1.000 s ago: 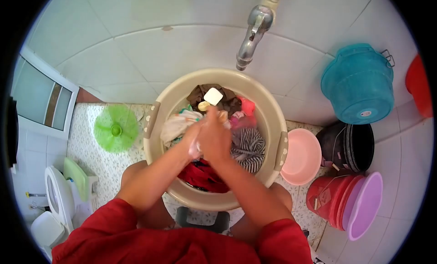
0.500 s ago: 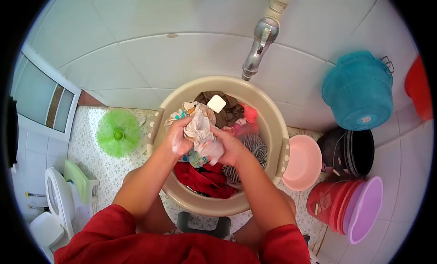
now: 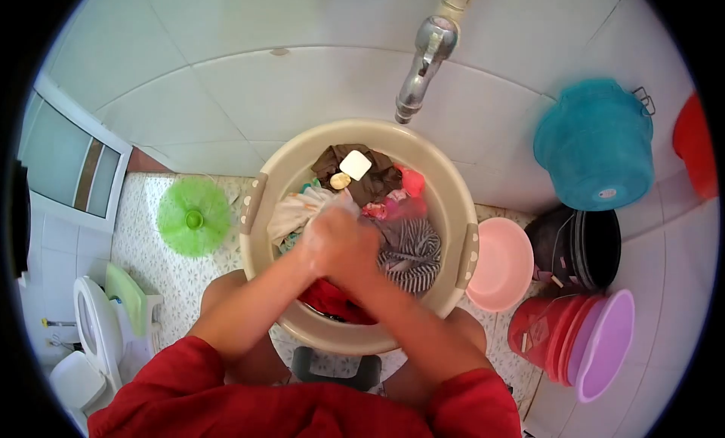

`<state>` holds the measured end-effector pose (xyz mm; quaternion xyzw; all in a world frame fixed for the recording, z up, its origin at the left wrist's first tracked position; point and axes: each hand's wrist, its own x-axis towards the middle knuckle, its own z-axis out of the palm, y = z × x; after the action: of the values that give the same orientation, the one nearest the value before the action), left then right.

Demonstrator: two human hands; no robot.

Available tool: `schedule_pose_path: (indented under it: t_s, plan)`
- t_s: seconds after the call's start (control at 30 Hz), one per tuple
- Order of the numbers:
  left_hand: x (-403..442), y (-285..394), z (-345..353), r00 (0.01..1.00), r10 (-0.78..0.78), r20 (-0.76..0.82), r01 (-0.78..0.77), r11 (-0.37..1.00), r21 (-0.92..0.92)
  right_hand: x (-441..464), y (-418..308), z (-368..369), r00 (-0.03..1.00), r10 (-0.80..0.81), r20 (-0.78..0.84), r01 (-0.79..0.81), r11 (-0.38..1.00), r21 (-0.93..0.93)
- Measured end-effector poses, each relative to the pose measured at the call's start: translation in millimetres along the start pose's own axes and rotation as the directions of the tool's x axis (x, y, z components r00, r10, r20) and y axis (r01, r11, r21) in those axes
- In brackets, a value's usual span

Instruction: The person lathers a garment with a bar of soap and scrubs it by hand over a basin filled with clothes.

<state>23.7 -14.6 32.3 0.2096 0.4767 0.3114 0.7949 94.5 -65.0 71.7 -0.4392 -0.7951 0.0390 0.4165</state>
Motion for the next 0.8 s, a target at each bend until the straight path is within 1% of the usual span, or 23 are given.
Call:
schedule_pose_path:
  t_s: [0.03,0.07,0.1,0.13,0.17,0.2,0.23,0.27,0.3,0.33,0.37,0.4,0.43,0.47,0.5,0.53,0.57,0.6,0.63,0.67,0.7,0.73,0.8]
  plan:
    - [-15.2,-8.7,16.5,0.997,0.013,0.082,0.002,0.983,-0.186,5.9,29.5,-3.8,0.975,0.211,-0.076,-0.213,0.977,-0.017]
    - [-21.6,-12.4,23.6,0.986,0.049,0.156,0.012,0.931,-0.366,18.0,53.7,-9.9,0.902,0.402,-0.156,-0.409,0.912,-0.017]
    - [-22.0,-10.9,24.5,0.987,0.033,0.160,0.027,0.932,-0.362,16.7,52.7,-6.9,0.902,0.402,-0.156,-0.410,0.912,-0.016]
    - [-22.3,-9.7,24.5,0.987,0.028,0.157,0.032,0.931,-0.364,14.6,46.8,-2.1,0.844,0.506,-0.178,-0.519,0.854,-0.029]
    - [-20.1,-4.5,23.9,0.985,0.088,0.146,-0.024,0.920,-0.391,15.0,41.0,2.3,0.776,0.597,-0.202,-0.616,0.787,-0.037]
    - [-16.3,2.9,22.7,0.980,0.146,0.136,-0.077,0.906,-0.416,14.3,31.6,2.7,0.776,0.598,-0.202,-0.616,0.787,-0.037]
    - [-10.9,21.8,-12.2,0.838,-0.066,0.542,0.280,0.904,-0.323,11.7,15.7,1.2,0.803,0.590,-0.086,-0.594,0.804,-0.030]
    - [-0.6,22.0,-7.1,0.972,0.044,0.230,0.016,0.967,-0.253,10.0,2.0,-1.5,0.821,0.570,0.028,-0.569,0.822,-0.022]
    - [-0.4,14.4,-5.4,0.984,0.041,0.171,-0.008,0.982,-0.191,7.5,-5.4,-2.7,0.828,0.541,0.146,-0.545,0.838,-0.011]
    - [-0.7,7.2,-1.3,0.992,0.044,0.118,-0.030,0.992,-0.122,14.2,9.5,-5.8,0.828,0.541,0.146,-0.545,0.838,-0.010]
    - [-12.5,-1.3,17.7,0.988,0.091,0.123,-0.057,0.966,-0.251,25.9,37.2,-11.4,0.800,0.598,-0.036,-0.597,0.801,0.041]
    - [-27.3,-6.3,35.2,0.984,0.132,0.122,-0.077,0.923,-0.376,28.6,52.3,-13.6,0.734,0.645,-0.211,-0.640,0.761,0.100]
    - [-31.2,-2.4,38.5,0.983,0.130,0.126,-0.072,0.920,-0.384,26.4,50.2,-10.6,0.734,0.646,-0.211,-0.641,0.761,0.101]
    - [-28.4,0.6,35.9,0.984,0.128,0.126,-0.070,0.921,-0.384,23.1,43.5,-5.6,0.690,0.717,-0.098,-0.710,0.697,0.098]
    - [-22.3,6.4,28.3,0.993,0.092,0.075,-0.062,0.941,-0.331,20.7,35.1,-0.4,0.636,0.772,0.019,-0.770,0.632,0.084]
    - [-13.8,12.9,17.6,0.998,0.057,0.026,-0.047,0.960,-0.275,16.4,18.1,2.7,0.636,0.772,0.019,-0.770,0.633,0.083]
    - [10.5,13.8,-12.4,0.950,0.064,0.305,0.058,0.926,-0.373,11.5,-4.6,3.9,0.749,0.659,0.067,-0.662,0.743,0.099]
    - [34.4,9.1,-36.5,0.951,0.059,0.302,0.061,0.926,-0.372,7.7,-17.5,5.4,0.839,0.533,0.112,-0.544,0.830,0.124]
    - [57.1,4.8,-55.4,0.850,-0.020,0.526,0.213,0.927,-0.309,10.8,-7.8,6.3,0.838,0.533,0.113,-0.544,0.830,0.124]
    - [65.8,1.1,-64.1,0.693,-0.097,0.715,0.347,0.914,-0.212,16.4,12.1,6.9,0.833,0.550,0.064,-0.552,0.833,0.034]
    - [15.9,-11.6,4.0,0.995,0.064,0.082,-0.025,0.911,-0.411,19.7,31.4,5.6,0.828,0.561,0.010,-0.559,0.827,-0.060]
    - [15.0,-10.2,2.4,0.989,0.038,0.142,0.032,0.890,-0.455,21.4,47.2,4.4,0.828,0.561,0.010,-0.559,0.827,-0.060]
    - [-7.8,-3.3,23.4,0.999,0.026,0.034,-0.018,0.979,-0.204,22.2,68.3,2.8,0.726,0.653,-0.216,-0.655,0.752,0.071]
